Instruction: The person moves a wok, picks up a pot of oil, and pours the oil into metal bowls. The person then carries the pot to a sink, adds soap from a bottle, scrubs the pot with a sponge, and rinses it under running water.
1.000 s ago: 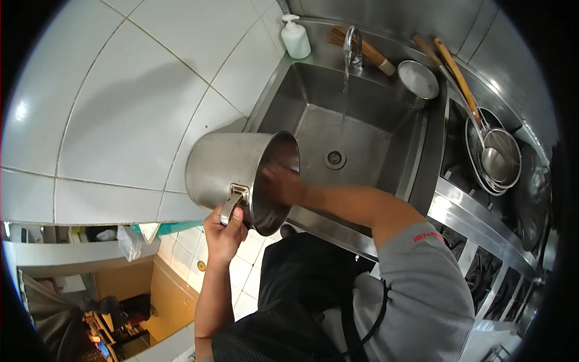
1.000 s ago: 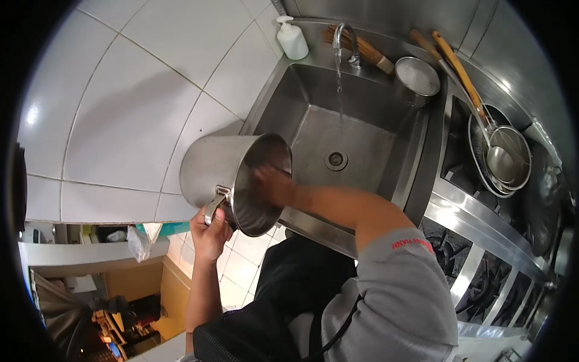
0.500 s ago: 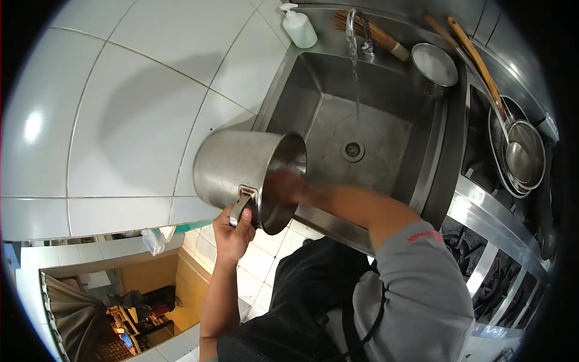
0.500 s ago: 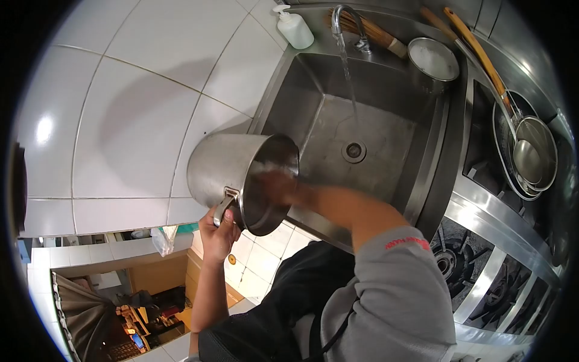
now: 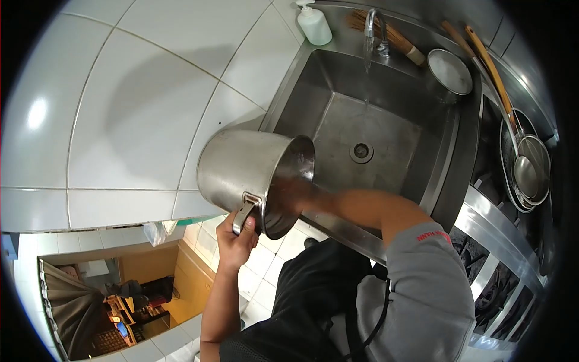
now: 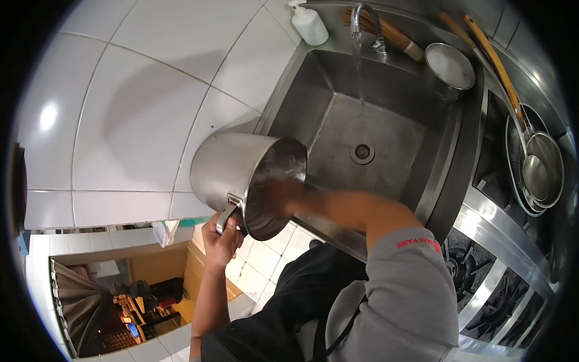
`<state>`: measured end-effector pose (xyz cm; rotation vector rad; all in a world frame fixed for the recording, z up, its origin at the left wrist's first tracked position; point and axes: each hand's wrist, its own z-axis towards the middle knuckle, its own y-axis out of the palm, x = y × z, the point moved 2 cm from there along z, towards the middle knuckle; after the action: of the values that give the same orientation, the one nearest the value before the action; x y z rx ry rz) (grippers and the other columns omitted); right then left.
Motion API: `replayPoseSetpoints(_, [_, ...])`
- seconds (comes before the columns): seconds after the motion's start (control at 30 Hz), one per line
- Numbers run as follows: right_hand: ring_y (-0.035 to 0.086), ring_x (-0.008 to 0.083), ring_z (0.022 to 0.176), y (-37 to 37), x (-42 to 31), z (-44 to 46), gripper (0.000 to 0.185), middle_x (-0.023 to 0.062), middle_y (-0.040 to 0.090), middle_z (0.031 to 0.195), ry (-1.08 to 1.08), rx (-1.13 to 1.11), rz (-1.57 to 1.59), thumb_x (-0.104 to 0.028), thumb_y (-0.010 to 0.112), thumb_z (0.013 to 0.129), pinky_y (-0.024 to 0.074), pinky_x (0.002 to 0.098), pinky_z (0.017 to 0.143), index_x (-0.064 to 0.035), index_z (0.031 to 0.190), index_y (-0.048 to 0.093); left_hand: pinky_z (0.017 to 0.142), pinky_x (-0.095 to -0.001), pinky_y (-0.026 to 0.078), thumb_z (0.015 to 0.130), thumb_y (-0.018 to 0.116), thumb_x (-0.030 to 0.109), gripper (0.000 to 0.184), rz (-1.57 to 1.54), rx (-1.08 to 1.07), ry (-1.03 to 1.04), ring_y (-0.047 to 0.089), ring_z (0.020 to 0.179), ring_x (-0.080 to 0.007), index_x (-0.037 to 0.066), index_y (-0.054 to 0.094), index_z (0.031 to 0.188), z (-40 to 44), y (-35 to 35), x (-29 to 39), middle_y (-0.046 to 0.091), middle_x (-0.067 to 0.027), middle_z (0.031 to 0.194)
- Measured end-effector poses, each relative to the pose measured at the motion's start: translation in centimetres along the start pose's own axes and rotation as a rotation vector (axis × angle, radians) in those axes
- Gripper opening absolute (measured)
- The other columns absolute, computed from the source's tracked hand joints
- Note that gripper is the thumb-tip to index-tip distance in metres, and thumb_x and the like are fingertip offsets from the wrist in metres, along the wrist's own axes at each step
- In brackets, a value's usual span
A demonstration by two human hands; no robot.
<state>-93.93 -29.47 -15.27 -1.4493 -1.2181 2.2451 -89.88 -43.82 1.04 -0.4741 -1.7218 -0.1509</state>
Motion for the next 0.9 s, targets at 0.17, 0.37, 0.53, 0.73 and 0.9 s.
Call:
replayPoseSetpoints(0.17, [0.048,0.0288,0.12,5.4,5.2,2.5,0.041,0.0094,0.053,0.128,0.096,0.194,-0.292,-0.039,0.05,0.09,0.0397,0.0471,0.098,-0.0153,0.123,0.056,0.039,-0.0244,0.032,0.094,0.061,0.018,0.023,0.002,-0.005,0.017,0.039,0.043,-0.0066,0.001,0.052,0.081,0.6,0.4,-0.3,0.045,0.0003,0.054])
replayPoseSetpoints(0.37, [0.057,0.0316,0.104,5.4,-5.7,1.6,0.03,0.0166,0.06,0.11,0.124,0.242,1.174,-0.023,0.049,0.093,0.0481,0.0405,0.087,-0.0037,0.115,0.058,0.039,-0.0242,0.032,0.094,0.06,0.016,0.022,0.033,0.017,0.019,0.039,0.042,-0.0065,0.001,0.052,0.08,0.6,0.5,-0.2,0.045,0.0002,0.054])
replayPoseSetpoints(0.53, [0.047,0.0333,0.121,-1.3,4.0,-1.9,0.037,0.0156,0.052,0.127,-0.079,0.242,-0.286,-0.026,0.057,0.088,0.0414,0.0408,0.101,-0.0065,0.12,0.058,0.038,-0.024,0.032,0.095,0.059,0.014,0.021,0.057,0.025,0.015,0.039,0.042,-0.0066,0.0,0.052,0.08,0.8,0.7,0.5,0.045,-0.0003,0.054])
replayPoseSetpoints(0.73, [0.043,0.0319,0.127,2.7,-2.1,2.7,0.043,0.0128,0.05,0.133,0.212,-0.011,0.578,-0.031,0.053,0.085,0.0316,0.0434,0.108,-0.0107,0.123,0.057,0.038,-0.024,0.033,0.093,0.062,0.015,0.022,-0.004,-0.017,0.046,0.04,0.04,-0.0071,0.0,0.054,0.079,2.4,2.4,1.2,0.047,-0.0012,0.053])
replayPoseSetpoints(0.9, [0.044,0.0321,0.126,-2.1,-6.8,5.9,0.042,0.0132,0.051,0.132,0.087,0.255,0.911,-0.031,0.053,0.086,0.0324,0.0435,0.108,-0.0108,0.123,0.057,0.066,-0.0315,0.045,0.09,0.065,0.024,0.034,0.161,0.093,0.302,0.054,0.071,-0.0166,-0.004,0.056,0.106,4.1,1.9,5.1,0.056,-0.0098,0.082])
